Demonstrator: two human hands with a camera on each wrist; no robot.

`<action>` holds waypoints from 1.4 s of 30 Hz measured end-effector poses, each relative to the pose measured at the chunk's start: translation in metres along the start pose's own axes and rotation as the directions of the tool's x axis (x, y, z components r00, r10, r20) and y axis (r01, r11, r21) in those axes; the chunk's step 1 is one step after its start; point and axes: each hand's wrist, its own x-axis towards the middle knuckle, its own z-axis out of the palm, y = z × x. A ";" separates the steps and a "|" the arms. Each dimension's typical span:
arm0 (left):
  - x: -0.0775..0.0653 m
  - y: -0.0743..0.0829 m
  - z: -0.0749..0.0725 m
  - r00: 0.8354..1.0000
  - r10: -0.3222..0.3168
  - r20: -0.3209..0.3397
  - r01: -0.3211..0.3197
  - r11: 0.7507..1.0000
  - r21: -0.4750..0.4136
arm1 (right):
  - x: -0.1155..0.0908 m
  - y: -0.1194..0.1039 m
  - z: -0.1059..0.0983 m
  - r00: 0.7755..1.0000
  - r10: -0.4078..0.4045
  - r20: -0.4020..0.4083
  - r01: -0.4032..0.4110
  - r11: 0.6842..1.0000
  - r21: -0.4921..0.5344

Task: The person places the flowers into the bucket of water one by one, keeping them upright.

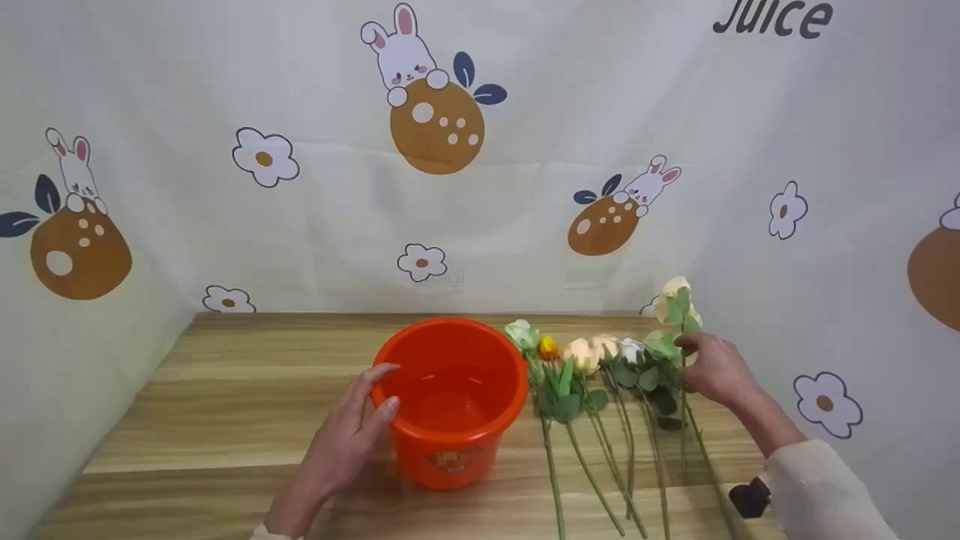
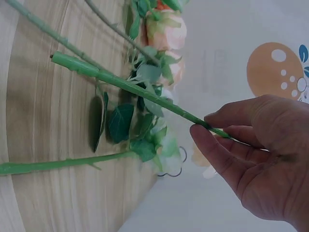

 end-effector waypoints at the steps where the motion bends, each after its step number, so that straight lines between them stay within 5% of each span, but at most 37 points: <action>1: 0.000 0.000 0.000 1.000 -0.002 0.001 0.002 1.000 -0.003 | 0.000 -0.002 0.000 1.000 -0.006 -0.003 0.006 1.000 -0.001; 20: 0.003 0.003 0.001 0.999 -0.045 0.014 0.046 0.998 -0.042 | 0.002 -0.035 0.007 0.992 -0.108 -0.066 0.107 0.994 -0.023; 33: 0.003 0.000 0.004 0.999 -0.049 0.014 0.050 0.994 -0.100 | 0.000 -0.074 0.008 0.999 -0.040 0.002 0.040 0.993 0.112; 38: 0.001 0.000 0.005 0.997 -0.075 0.026 0.078 0.986 -0.145 | -0.002 -0.087 0.009 0.999 -0.051 -0.015 0.052 0.997 0.060; 42: -0.001 0.002 0.005 0.993 -0.109 0.032 0.113 0.978 -0.176 | -0.002 -0.098 0.010 0.998 -0.051 -0.040 0.055 0.991 0.123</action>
